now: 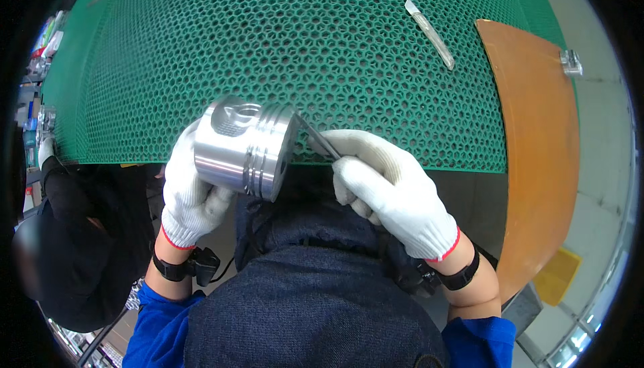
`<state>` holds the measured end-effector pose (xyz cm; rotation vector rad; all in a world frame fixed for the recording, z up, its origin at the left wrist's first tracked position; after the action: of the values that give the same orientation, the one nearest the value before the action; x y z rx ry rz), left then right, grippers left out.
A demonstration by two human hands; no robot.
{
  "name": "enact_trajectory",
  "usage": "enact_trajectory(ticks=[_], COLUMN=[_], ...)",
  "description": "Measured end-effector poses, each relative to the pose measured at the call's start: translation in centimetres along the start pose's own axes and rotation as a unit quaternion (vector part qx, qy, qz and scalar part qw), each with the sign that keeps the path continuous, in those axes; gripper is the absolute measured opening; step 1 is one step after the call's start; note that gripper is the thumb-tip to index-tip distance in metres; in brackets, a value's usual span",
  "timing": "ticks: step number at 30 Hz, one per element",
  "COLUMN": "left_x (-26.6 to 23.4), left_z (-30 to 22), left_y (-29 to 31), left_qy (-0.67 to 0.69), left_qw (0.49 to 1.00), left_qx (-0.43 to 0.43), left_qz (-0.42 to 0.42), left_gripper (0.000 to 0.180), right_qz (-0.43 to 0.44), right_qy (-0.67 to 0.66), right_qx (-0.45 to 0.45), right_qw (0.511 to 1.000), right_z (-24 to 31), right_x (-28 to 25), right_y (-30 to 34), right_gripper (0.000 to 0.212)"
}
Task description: Installing rings and checking clearances on engine pistons at an assembly station.
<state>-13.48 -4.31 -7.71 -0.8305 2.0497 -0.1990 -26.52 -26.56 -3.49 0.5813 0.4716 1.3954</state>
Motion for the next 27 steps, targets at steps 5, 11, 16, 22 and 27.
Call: enact_trajectory(ticks=[5,11,16,22,27], left_x=[-0.1,-0.3,-0.7,0.0,0.1], left_z=[0.0,-0.7,-1.5,-0.5,-0.9], left_y=[-0.7,-2.4,-4.8,-6.9,-8.0], left_qy=[0.014,0.068,0.051,0.09,0.098], left_qw=[1.0,0.995,0.991,0.985,0.976], left_qx=[-0.006,-0.072,-0.124,-0.138,-0.178], left_qz=[0.006,-0.014,-0.014,-0.058,-0.073], left_gripper=[0.033,0.027,0.017,0.019,0.022], right_qz=[-0.092,-0.186,-0.225,-0.239,-0.239], right_qy=[0.266,0.45,0.507,0.553,0.575], right_qx=[-0.289,-0.387,-0.406,-0.44,-0.44], right_qw=[0.915,0.783,0.726,0.666,0.647], right_z=[-0.9,0.1,0.6,0.7,0.7], right_x=[-0.5,-0.9,-1.7,-2.8,-3.3], right_y=[-0.3,-0.9,-1.3,-1.8,-2.1], right_gripper=[0.034,0.036,0.036,0.044,0.046])
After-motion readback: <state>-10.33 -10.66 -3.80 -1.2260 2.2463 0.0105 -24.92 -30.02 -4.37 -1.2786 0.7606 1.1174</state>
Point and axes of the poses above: each hand's wrist, its own y-axis away from the middle knuckle, its own x-axis out of the palm, z = x × y, the point moved 1 cm from there along -y, towards the middle knuckle, and after that the axes turned 9 degrees about y, right-handed, at the moved point
